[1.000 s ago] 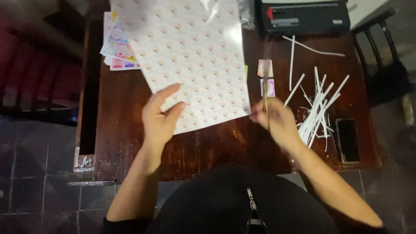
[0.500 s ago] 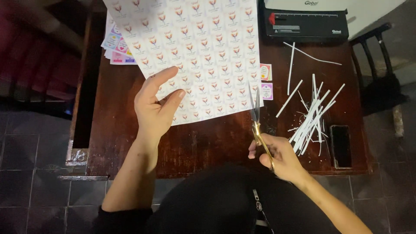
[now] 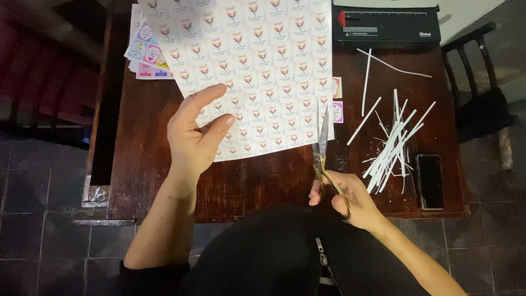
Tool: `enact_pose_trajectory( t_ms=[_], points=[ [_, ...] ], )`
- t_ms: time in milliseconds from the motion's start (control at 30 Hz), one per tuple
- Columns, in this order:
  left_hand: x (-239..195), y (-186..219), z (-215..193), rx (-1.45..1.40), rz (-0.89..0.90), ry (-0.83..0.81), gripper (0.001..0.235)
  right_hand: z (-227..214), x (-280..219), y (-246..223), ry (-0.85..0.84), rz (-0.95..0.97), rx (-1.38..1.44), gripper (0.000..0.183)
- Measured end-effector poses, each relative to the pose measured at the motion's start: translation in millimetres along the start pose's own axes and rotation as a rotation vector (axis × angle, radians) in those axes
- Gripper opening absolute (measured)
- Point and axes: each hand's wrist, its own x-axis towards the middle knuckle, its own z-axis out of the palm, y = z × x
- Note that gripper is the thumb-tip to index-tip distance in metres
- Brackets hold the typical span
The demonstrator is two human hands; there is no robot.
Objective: The person sits at a table and uses scissors to cut a sheet of paper printed with a grid of small labels. They hold the paper with one hand and cut along the printed lines with the other, separating the labels into strips.
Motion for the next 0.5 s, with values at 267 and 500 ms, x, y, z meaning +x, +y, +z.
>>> enact_pose_trajectory(
  t_ms=[267, 500],
  points=[
    [-1, 5, 1, 0.072, 0.021, -0.014, 0.045, -1, -2, 0, -0.007, 0.009, -0.031, 0.090],
    [-2, 10, 3, 0.024, -0.021, -0.018, 0.044, 0, -4, -4, -0.004, 0.009, -0.020, 0.089]
  ],
)
